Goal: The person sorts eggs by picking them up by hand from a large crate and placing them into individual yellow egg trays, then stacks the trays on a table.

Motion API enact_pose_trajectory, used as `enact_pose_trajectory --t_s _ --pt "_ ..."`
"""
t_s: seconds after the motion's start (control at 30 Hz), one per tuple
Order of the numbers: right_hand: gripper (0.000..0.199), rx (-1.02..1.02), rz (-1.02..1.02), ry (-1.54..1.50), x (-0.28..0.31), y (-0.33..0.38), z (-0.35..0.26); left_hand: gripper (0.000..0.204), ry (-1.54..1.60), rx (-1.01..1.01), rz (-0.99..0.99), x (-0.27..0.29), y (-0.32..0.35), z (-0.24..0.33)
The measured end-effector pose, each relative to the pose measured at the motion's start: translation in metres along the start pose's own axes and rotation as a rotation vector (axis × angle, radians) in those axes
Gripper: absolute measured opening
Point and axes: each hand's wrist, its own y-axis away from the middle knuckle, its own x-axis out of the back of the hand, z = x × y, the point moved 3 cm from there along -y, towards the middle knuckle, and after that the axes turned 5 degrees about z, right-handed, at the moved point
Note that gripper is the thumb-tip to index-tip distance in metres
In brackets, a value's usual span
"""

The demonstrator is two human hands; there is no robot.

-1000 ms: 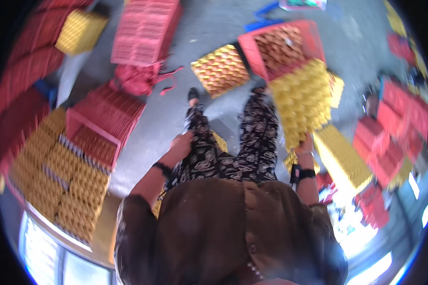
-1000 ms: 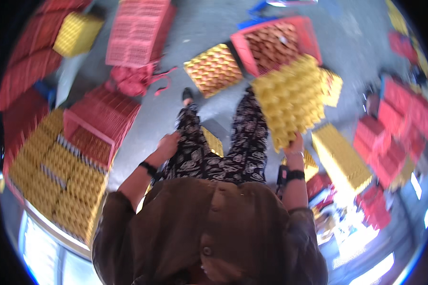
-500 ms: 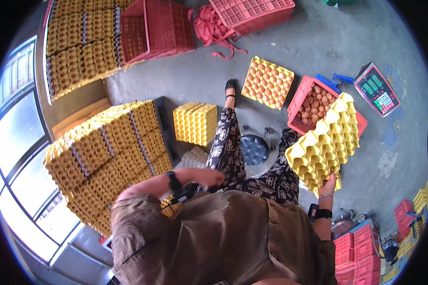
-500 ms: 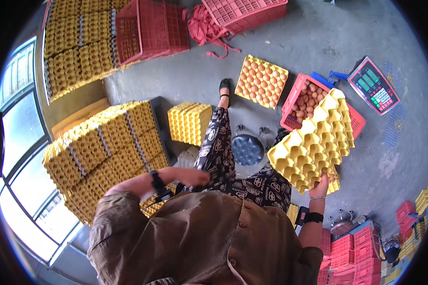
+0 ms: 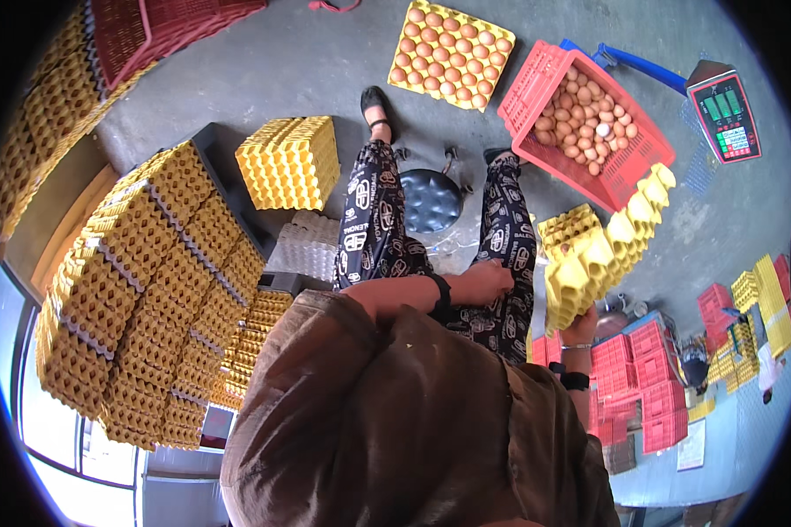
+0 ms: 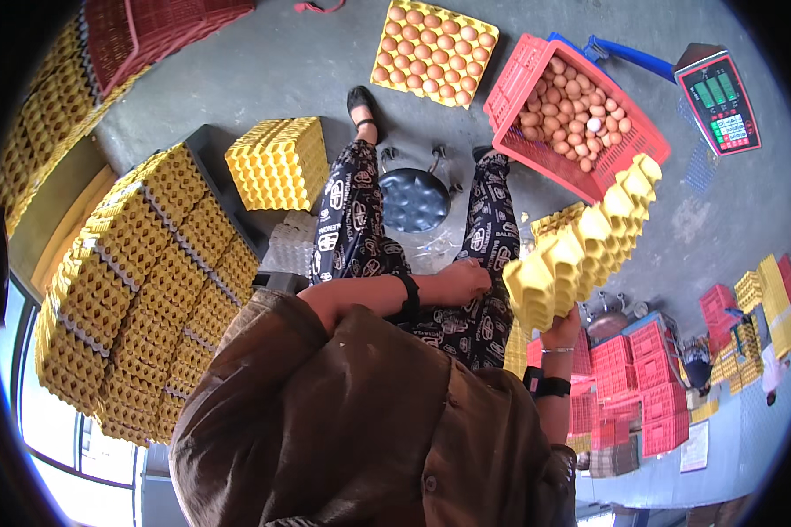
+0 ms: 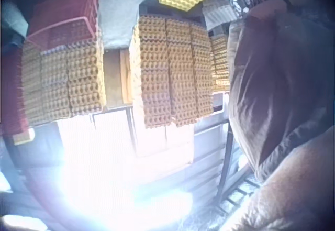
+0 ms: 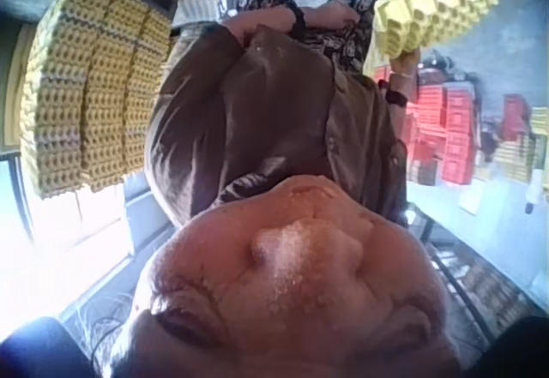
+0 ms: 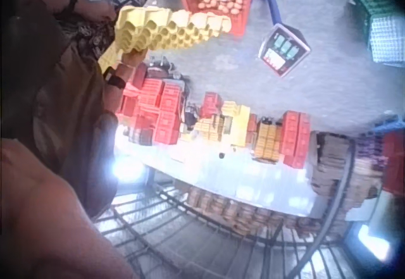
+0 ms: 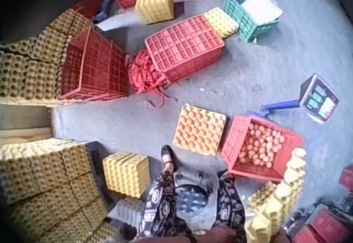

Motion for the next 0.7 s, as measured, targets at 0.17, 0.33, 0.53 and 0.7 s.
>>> enact_pose_trajectory --t_s 0.17,0.33,0.53,0.7 --pt "0.041 0.005 -0.12 -0.026 -0.036 -0.013 0.018 0.025 0.947 -0.044 -0.541 -0.003 0.046 0.07" --pt "0.046 0.19 -0.197 0.31 -0.096 -0.056 -0.002 0.027 0.802 0.018 -0.751 0.082 0.061 0.013" --pt "0.039 0.491 -0.184 0.283 -0.222 -0.16 -0.02 0.027 -0.194 0.463 -0.05 0.273 0.041 -0.111" --pt "0.035 0.701 -0.268 0.418 -0.249 -0.217 -0.017 0.055 1.01 0.052 0.886 0.351 0.02 -0.151"
